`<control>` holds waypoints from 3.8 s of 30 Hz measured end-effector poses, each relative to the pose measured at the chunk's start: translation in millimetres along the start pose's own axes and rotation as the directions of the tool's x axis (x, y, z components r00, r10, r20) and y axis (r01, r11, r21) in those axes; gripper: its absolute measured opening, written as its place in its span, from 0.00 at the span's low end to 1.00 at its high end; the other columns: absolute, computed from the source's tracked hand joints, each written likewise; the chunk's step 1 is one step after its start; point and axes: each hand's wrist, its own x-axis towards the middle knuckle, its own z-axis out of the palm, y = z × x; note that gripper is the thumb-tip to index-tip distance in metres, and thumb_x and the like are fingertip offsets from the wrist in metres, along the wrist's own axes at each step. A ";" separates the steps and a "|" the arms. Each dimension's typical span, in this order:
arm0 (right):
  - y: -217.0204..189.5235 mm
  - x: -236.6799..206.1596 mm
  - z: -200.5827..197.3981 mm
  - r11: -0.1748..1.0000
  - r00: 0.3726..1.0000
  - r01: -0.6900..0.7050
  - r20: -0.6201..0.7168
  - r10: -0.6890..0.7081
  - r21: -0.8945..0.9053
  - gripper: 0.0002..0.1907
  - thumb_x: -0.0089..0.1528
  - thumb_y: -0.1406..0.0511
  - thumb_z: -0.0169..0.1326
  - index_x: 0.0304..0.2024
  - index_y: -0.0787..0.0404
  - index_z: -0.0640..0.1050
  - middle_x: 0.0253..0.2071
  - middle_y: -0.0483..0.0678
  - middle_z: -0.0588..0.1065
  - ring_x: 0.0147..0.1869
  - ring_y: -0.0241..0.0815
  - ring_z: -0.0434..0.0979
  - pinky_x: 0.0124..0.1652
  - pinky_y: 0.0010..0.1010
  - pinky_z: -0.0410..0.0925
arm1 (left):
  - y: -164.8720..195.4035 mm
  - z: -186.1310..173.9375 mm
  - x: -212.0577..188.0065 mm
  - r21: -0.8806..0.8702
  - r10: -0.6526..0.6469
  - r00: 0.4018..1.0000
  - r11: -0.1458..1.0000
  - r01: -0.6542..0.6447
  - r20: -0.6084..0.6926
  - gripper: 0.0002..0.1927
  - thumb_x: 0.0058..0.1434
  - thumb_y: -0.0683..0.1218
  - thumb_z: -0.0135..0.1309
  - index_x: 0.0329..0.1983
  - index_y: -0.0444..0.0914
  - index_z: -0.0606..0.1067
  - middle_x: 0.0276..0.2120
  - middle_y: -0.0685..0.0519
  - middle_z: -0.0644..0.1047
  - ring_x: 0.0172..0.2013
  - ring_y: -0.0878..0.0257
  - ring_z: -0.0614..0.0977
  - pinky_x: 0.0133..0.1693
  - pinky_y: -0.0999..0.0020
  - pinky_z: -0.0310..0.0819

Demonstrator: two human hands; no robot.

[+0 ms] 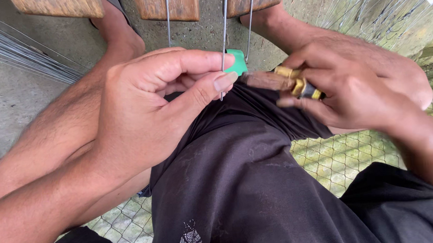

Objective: The person bends metal wires into hooks using pliers and attaches them to a white plastic cup. They repeat the bending process for multiple wires and then thread the wires through holes in the cup to create a hanging planter.

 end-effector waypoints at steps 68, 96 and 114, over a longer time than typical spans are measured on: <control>37.1 57.7 -5.5 0.724 0.740 -0.317 0.637 -0.216 0.613 0.12 0.65 0.63 0.57 0.34 0.67 0.79 0.31 0.46 0.77 0.33 0.37 0.80 0.34 0.29 0.74 | 1.6 -5.7 5.8 0.226 0.106 0.994 0.968 -0.109 0.026 0.05 0.70 0.36 0.60 0.48 0.32 0.81 0.43 0.49 0.85 0.43 0.66 0.89 0.47 0.74 0.85; -12.8 33.7 -11.5 0.978 0.931 -0.142 0.357 0.079 0.154 0.18 0.59 0.58 0.61 0.31 0.71 0.80 0.41 0.51 0.78 0.19 0.44 0.79 0.24 0.35 0.73 | -10.2 -8.5 2.7 -0.020 -0.030 0.999 0.999 0.030 0.024 0.07 0.74 0.34 0.55 0.53 0.28 0.78 0.48 0.47 0.82 0.49 0.65 0.85 0.55 0.73 0.85; 7.0 0.9 36.4 0.989 0.999 -0.048 0.022 0.045 0.139 0.14 0.52 0.65 0.65 0.37 0.67 0.80 0.49 0.50 0.76 0.37 0.50 0.80 0.33 0.38 0.74 | -9.7 -25.0 -6.1 -0.010 -0.095 0.994 0.995 0.096 0.054 0.07 0.74 0.32 0.53 0.53 0.28 0.76 0.47 0.44 0.81 0.46 0.62 0.86 0.51 0.69 0.85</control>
